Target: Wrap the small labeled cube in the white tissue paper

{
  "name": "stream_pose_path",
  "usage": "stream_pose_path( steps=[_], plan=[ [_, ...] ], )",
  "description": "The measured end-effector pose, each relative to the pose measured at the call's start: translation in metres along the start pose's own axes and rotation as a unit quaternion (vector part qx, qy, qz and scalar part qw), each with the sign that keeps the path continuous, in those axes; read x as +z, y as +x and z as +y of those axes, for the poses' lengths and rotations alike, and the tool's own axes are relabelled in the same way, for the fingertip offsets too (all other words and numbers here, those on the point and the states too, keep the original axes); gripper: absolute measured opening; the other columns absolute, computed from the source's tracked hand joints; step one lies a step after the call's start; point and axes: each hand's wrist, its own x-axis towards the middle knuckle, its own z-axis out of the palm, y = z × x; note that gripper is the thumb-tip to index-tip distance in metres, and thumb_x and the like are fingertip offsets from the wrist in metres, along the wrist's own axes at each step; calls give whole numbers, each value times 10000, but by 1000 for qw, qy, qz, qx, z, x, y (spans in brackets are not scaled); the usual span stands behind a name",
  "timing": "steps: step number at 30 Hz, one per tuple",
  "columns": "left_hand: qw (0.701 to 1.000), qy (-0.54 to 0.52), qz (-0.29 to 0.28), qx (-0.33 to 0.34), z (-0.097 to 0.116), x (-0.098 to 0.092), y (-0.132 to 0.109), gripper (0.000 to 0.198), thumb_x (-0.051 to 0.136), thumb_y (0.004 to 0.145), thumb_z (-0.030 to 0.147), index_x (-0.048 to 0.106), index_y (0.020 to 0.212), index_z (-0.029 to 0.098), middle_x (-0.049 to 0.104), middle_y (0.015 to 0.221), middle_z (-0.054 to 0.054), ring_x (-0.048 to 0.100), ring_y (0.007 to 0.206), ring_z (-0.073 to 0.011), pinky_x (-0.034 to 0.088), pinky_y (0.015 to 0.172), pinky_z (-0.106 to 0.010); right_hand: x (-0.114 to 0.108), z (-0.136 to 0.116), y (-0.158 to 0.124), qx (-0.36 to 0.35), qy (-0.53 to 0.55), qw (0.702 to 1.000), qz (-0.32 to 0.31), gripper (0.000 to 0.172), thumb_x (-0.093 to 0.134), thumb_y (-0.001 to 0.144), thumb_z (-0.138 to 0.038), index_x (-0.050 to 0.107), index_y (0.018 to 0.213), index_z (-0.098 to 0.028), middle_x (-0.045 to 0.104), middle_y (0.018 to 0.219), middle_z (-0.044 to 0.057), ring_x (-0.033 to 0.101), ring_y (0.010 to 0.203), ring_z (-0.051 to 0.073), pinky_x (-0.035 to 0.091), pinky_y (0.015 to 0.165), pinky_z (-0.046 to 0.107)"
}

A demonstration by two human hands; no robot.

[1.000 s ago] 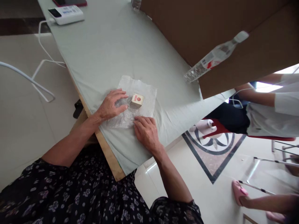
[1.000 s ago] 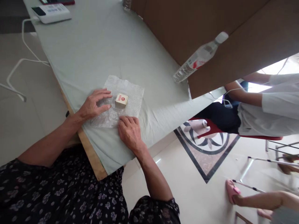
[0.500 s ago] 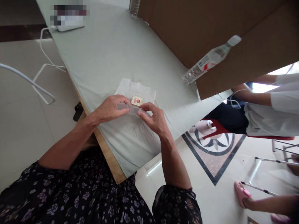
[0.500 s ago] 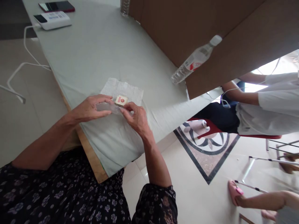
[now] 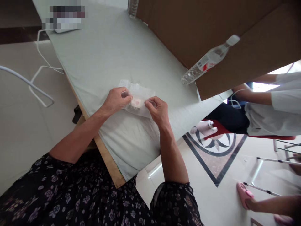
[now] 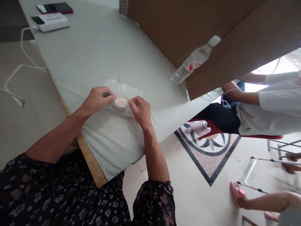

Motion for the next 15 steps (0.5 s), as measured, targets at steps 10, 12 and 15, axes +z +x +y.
stream_pose_path(
  steps=[10, 12, 15],
  plan=[
    [1000, -21, 17, -6, -12, 13, 9, 149, 628, 750, 332, 646, 745, 185, 644, 699, 12, 551, 673, -141, 475, 663, -267, 11, 18, 3, 29, 24, 998, 40, 224, 631, 812, -423, 596, 716, -224, 539, 654, -38, 459, 643, 125, 395, 673, 301],
    [1000, -14, 3, 6, -13, 6, 3, 166, 630, 768, 349, 664, 775, 187, 675, 731, -1, 582, 696, -152, 485, 670, -272, 4, 16, -3, 18, 37, 999, 20, 270, 651, 828, -472, 616, 727, -224, 557, 660, -33, 474, 649, 130, 401, 669, 297],
    [996, 0, -61, 69, -12, -13, -14, 204, 638, 799, 381, 715, 852, 200, 769, 933, -49, 675, 851, -192, 517, 736, -287, -14, 10, -17, -2, 69, 994, -84, 405, 645, 896, -605, 675, 760, -225, 655, 725, -7, 574, 708, 154, 461, 718, 306]
  ],
)
